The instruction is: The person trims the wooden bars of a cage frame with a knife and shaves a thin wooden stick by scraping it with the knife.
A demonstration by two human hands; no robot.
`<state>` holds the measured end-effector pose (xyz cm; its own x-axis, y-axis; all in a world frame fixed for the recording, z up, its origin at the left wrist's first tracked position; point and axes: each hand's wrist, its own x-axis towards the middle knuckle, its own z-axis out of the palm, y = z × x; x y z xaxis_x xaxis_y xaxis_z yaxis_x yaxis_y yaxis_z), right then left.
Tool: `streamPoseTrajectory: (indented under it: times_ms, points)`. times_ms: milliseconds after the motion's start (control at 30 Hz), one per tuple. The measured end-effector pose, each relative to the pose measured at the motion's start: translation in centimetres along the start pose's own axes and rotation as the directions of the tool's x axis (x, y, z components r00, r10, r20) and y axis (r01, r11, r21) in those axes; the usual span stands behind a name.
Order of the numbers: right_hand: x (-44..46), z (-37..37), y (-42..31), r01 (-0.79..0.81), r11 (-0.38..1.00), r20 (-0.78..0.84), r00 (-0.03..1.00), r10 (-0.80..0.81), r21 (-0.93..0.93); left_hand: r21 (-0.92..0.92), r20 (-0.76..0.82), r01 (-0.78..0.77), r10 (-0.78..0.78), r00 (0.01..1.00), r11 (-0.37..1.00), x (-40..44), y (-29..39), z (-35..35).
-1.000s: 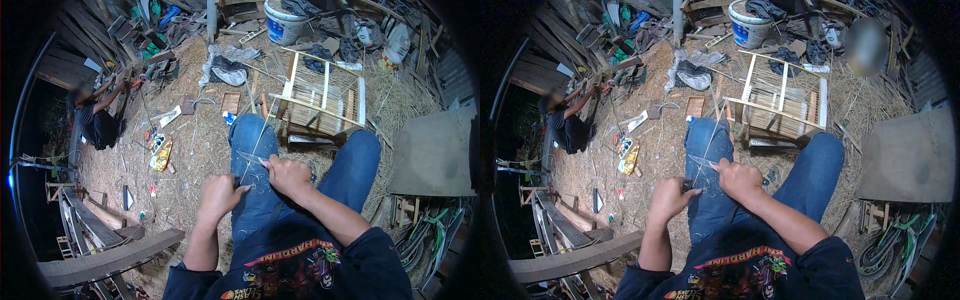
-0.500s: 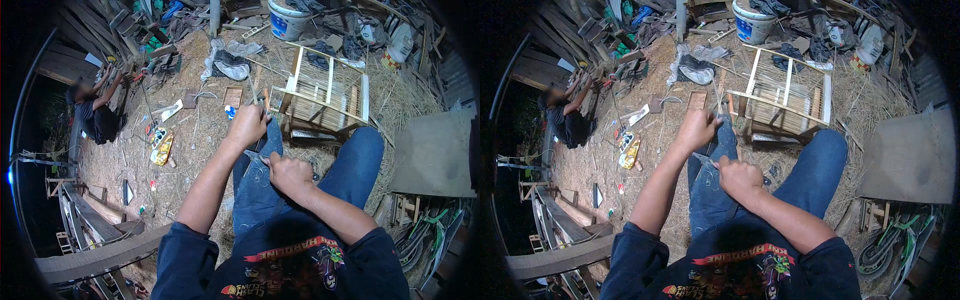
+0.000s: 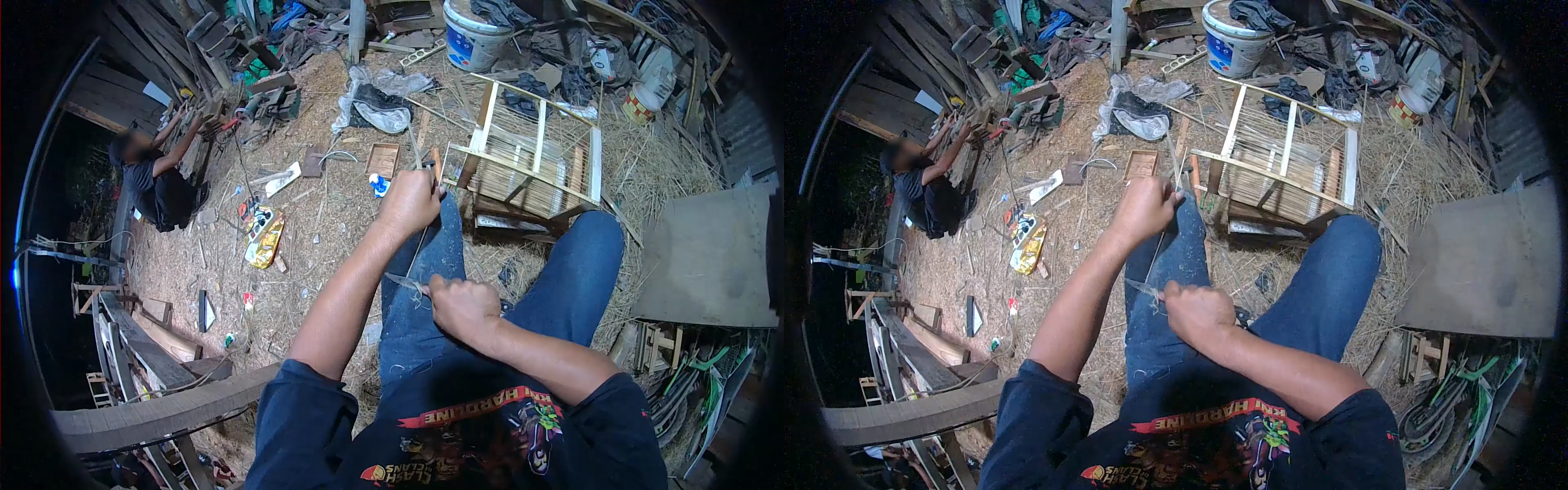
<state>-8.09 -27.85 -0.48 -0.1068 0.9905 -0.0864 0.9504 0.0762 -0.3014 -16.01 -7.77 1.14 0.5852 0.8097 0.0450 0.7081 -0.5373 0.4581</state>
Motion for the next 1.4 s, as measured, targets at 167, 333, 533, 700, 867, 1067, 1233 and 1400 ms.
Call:
streamPoseTrajectory:
  times_ms: [167, 333, 533, 700, 867, 1067, 1233, 1400]
  points:
    - [-0.9, -1.6, -0.4, 0.099, 0.993, 0.078, 0.992, -0.103, 0.061, -0.040, -0.046, -0.026, 0.024, 0.999, 0.999, 0.0, 0.0, -0.7]
    - [-1.3, -1.6, 1.3, 0.127, 0.978, 0.016, 0.991, -0.131, 0.167, -0.360, -0.175, 0.104, -0.177, 0.969, 0.927, 0.4, -3.2, -3.3]
    - [0.9, -3.2, 3.6, -0.137, 0.863, 0.098, 0.990, 0.102, 0.486, -0.816, -0.084, 0.226, -0.496, 0.864, 0.532, -3.8, -7.3, -7.6]
    - [4.5, -4.3, 2.7, -0.112, 0.565, 0.028, 0.988, 0.155, 0.817, -0.931, -0.126, 0.103, -0.575, 0.808, 0.350, -8.4, -7.6, -6.2]
    - [6.3, -3.7, 0.3, -0.188, 0.363, 0.191, 0.981, 0.029, 0.912, -0.959, -0.161, 0.036, -0.648, 0.745, 0.280, -11.5, -5.7, -5.2]
    - [6.1, -1.9, -0.7, -0.217, 0.224, 0.242, 0.966, -0.091, 0.950, -0.953, -0.231, -0.017, -0.687, 0.688, 0.304, -12.6, -3.7, -5.5]
    - [6.1, -1.4, -0.3, -0.154, 0.120, 0.166, 0.981, -0.097, 0.981, -0.967, -0.046, 0.114, -0.597, 0.801, 0.227, -13.6, -1.8, -4.1]
    - [6.0, -2.2, 0.1, -0.186, 0.072, 0.192, 0.977, -0.094, 0.980, -0.977, -0.032, 0.101, -0.593, 0.804, 0.190, -13.8, -2.0, -2.9]
